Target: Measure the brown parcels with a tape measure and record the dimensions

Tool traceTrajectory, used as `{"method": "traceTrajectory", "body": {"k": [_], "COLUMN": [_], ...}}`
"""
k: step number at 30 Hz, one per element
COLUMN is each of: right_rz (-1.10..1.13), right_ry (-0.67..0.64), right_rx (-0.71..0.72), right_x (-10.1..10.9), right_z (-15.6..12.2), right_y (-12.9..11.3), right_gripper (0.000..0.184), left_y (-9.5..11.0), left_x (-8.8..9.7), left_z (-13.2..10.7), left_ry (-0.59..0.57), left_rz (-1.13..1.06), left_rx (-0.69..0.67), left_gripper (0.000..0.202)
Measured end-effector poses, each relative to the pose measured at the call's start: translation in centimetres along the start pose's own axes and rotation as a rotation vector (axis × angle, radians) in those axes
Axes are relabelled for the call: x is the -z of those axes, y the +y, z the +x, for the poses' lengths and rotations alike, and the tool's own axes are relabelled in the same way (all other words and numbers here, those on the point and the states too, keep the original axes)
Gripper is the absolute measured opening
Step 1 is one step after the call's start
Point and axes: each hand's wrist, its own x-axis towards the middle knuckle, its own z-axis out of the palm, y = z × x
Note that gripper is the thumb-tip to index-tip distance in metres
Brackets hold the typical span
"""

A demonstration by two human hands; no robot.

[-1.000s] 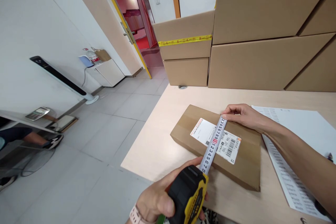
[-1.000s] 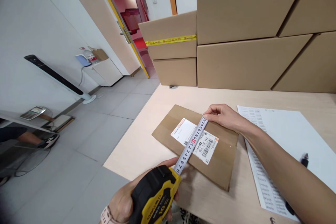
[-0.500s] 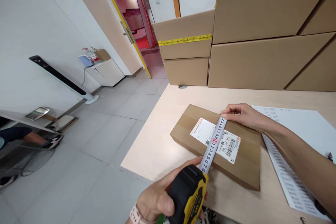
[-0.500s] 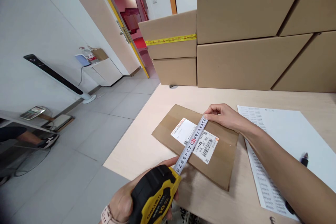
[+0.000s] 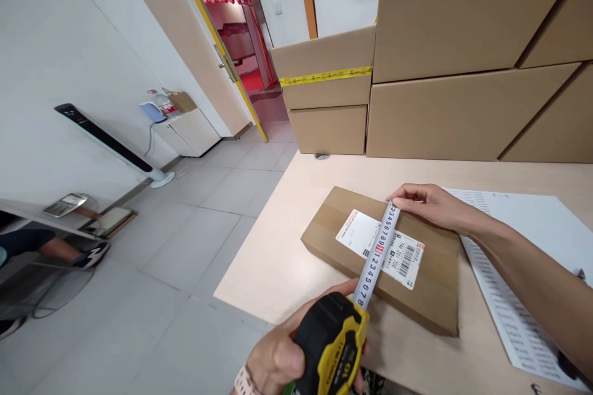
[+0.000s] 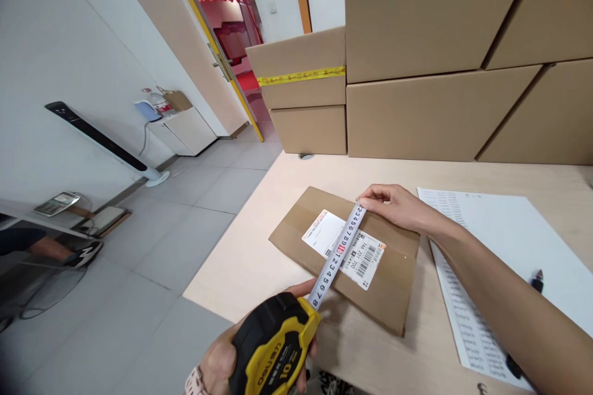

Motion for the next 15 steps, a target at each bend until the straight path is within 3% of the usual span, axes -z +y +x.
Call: {"method": "traceTrajectory", "body": {"k": [2,4,6,9,11,13,15], "right_rz": [-0.044,-0.104,-0.202,-0.375,-0.431,-0.449,-0.485], "right_ry": [0.054,0.169,0.285,0.366,0.419,0.482,0.460], "right_rx": [0.031,0.051,0.049,0.019,0.044,0.121,0.111], "right_x": [0.8,1.8,2.7,2.8,1.4,-1.1,-4.3], "right_z": [-0.9,-2.2,-4.2,-8.2,-11.2,-14.0,-16.1], "right_y": [-1.0,-2.2,-3.0,-2.4,-0.5,2.3,5.0], "right_gripper": [0.049,0.050,0.047,0.046,0.049,0.061,0.071], "left_y": [0.2,0.9,2.1,4.0,5.0,5.8,6.3], "left_x": [0.2,0.1,0.1,0.4,1.1,2.1,3.0], "left_z": [-0.5,-1.2,-1.8,-2.4,-2.4,-2.0,-1.3], "left_ry": [-0.004,0.030,0.129,0.380,0.503,0.521,0.500], "left_rz": [0.031,0.100,0.212,0.353,0.326,0.220,0.111], "left_rx": [-0.015,-0.113,-0.346,-0.743,-0.858,-0.854,-0.829], "left_gripper": [0.118,0.119,0.110,0.086,0.075,0.073,0.067]}}
